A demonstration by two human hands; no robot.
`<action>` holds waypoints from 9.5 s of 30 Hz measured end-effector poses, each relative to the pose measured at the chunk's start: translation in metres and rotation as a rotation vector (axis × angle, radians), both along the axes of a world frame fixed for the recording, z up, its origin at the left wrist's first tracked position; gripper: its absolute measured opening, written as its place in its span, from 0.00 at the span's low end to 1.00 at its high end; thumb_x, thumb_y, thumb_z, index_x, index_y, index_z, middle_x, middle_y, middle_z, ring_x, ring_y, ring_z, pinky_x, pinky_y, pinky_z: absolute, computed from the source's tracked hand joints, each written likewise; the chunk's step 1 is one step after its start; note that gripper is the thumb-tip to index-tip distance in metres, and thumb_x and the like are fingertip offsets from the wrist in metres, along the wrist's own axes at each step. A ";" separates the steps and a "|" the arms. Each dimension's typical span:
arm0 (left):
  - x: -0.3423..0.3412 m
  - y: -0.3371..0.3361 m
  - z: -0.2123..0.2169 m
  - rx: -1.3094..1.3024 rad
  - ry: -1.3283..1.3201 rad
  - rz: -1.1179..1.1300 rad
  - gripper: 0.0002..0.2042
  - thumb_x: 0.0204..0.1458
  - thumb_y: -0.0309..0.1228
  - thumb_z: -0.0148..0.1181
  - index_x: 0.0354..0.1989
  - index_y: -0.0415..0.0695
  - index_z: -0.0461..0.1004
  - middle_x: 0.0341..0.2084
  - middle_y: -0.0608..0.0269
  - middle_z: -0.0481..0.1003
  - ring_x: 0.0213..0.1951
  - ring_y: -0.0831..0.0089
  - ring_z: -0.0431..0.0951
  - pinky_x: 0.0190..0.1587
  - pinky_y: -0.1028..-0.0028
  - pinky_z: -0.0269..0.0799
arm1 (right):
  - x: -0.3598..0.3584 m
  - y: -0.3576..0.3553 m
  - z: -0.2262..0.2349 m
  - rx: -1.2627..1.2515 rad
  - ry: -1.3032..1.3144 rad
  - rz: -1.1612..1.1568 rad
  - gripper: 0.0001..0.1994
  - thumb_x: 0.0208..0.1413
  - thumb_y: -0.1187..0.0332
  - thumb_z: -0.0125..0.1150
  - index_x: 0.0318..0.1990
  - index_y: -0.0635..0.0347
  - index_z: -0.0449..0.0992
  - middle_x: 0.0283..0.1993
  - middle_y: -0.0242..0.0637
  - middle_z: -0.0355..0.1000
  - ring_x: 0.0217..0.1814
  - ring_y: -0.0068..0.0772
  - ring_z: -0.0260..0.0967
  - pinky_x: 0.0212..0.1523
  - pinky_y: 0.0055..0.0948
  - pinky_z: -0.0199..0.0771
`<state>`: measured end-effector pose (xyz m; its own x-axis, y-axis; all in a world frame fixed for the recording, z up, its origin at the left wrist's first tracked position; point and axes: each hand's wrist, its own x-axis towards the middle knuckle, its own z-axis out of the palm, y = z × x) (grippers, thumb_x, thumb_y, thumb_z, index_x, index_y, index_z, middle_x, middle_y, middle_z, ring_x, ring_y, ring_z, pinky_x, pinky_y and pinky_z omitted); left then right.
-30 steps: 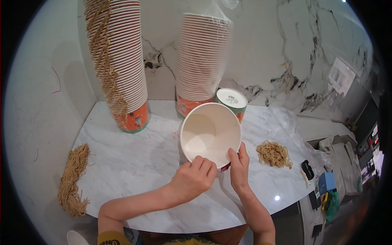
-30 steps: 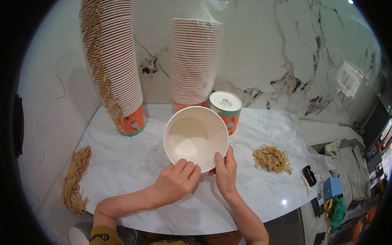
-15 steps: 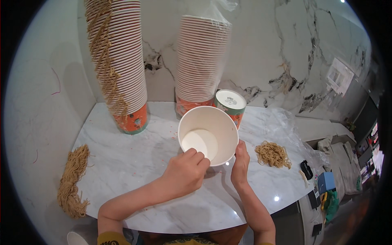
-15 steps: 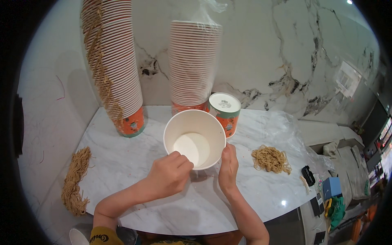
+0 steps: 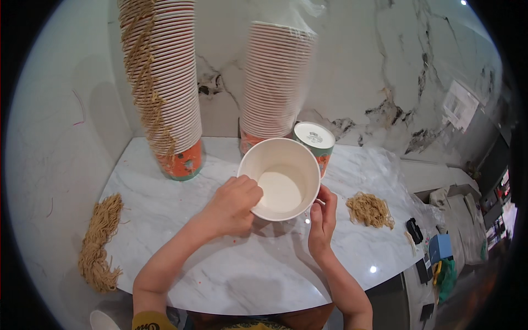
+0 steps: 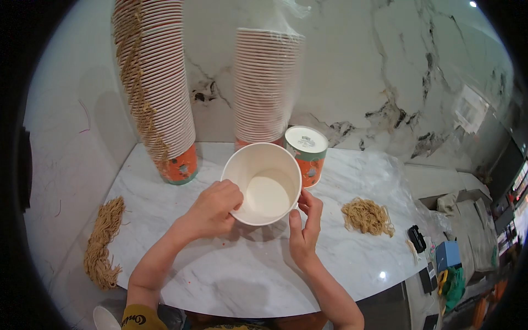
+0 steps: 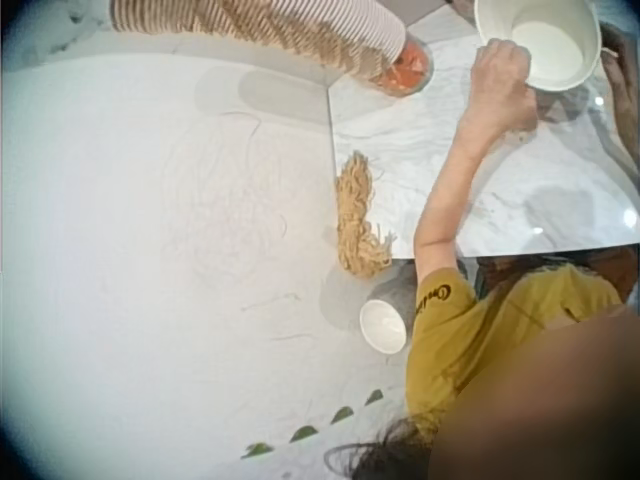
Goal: Tying decorative strings onto paper tubs and stacking them in a packaging facility.
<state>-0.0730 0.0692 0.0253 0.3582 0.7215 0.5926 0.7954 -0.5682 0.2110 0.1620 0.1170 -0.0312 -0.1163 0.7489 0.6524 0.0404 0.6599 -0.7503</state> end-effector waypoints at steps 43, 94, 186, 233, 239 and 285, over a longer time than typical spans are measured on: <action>0.007 -0.005 0.014 0.139 0.074 0.081 0.19 0.46 0.39 0.72 0.42 0.42 0.76 0.55 0.52 0.70 0.63 0.49 0.65 0.67 0.46 0.57 | 0.228 0.130 -0.030 -0.172 -0.407 -0.931 0.04 0.55 0.71 0.64 0.35 0.58 0.83 0.36 0.44 0.77 0.36 0.43 0.76 0.40 0.39 0.75; 0.037 -0.024 0.013 0.158 0.067 -0.200 0.10 0.45 0.30 0.70 0.28 0.41 0.73 0.43 0.57 0.73 0.51 0.58 0.72 0.54 0.58 0.65 | 0.145 0.122 -0.048 0.053 -0.660 -0.794 0.03 0.50 0.70 0.64 0.33 0.54 0.80 0.48 0.40 0.71 0.50 0.47 0.67 0.50 0.46 0.70; 0.041 -0.025 0.003 -0.373 -0.433 -0.009 0.07 0.56 0.32 0.60 0.32 0.42 0.79 0.25 0.53 0.80 0.28 0.54 0.81 0.31 0.61 0.74 | 0.004 -0.006 0.014 -0.591 0.047 0.779 0.12 0.66 0.73 0.59 0.54 0.65 0.73 0.48 0.30 0.74 0.49 0.21 0.73 0.49 0.22 0.74; 0.038 -0.024 0.003 -0.415 -0.430 -0.041 0.06 0.56 0.30 0.60 0.35 0.41 0.80 0.26 0.54 0.80 0.29 0.56 0.81 0.33 0.61 0.74 | -0.001 -0.019 0.021 -0.125 -0.196 0.266 0.03 0.58 0.79 0.63 0.38 0.64 0.75 0.28 0.21 0.68 0.26 0.07 0.57 0.26 0.14 0.55; 0.039 -0.023 0.003 -0.389 -0.374 0.050 0.07 0.56 0.32 0.59 0.32 0.41 0.79 0.24 0.52 0.80 0.29 0.51 0.80 0.32 0.56 0.74 | -0.002 -0.022 0.025 -0.125 -0.265 0.267 0.08 0.58 0.77 0.67 0.44 0.61 0.79 0.32 0.32 0.79 0.26 0.16 0.70 0.26 0.21 0.67; 0.038 0.004 -0.013 0.213 0.031 0.096 0.16 0.44 0.22 0.65 0.44 0.42 0.75 0.41 0.55 0.75 0.45 0.54 0.74 0.51 0.57 0.68 | 0.001 0.011 -0.007 -0.425 -0.018 0.229 0.04 0.64 0.73 0.61 0.38 0.62 0.73 0.30 0.24 0.72 0.29 0.11 0.68 0.27 0.16 0.66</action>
<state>-0.0351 0.0728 0.0127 0.3139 0.6130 0.7251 0.8523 -0.5185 0.0694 0.1625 0.1281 -0.0382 -0.3182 0.9025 0.2903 -0.0549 0.2882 -0.9560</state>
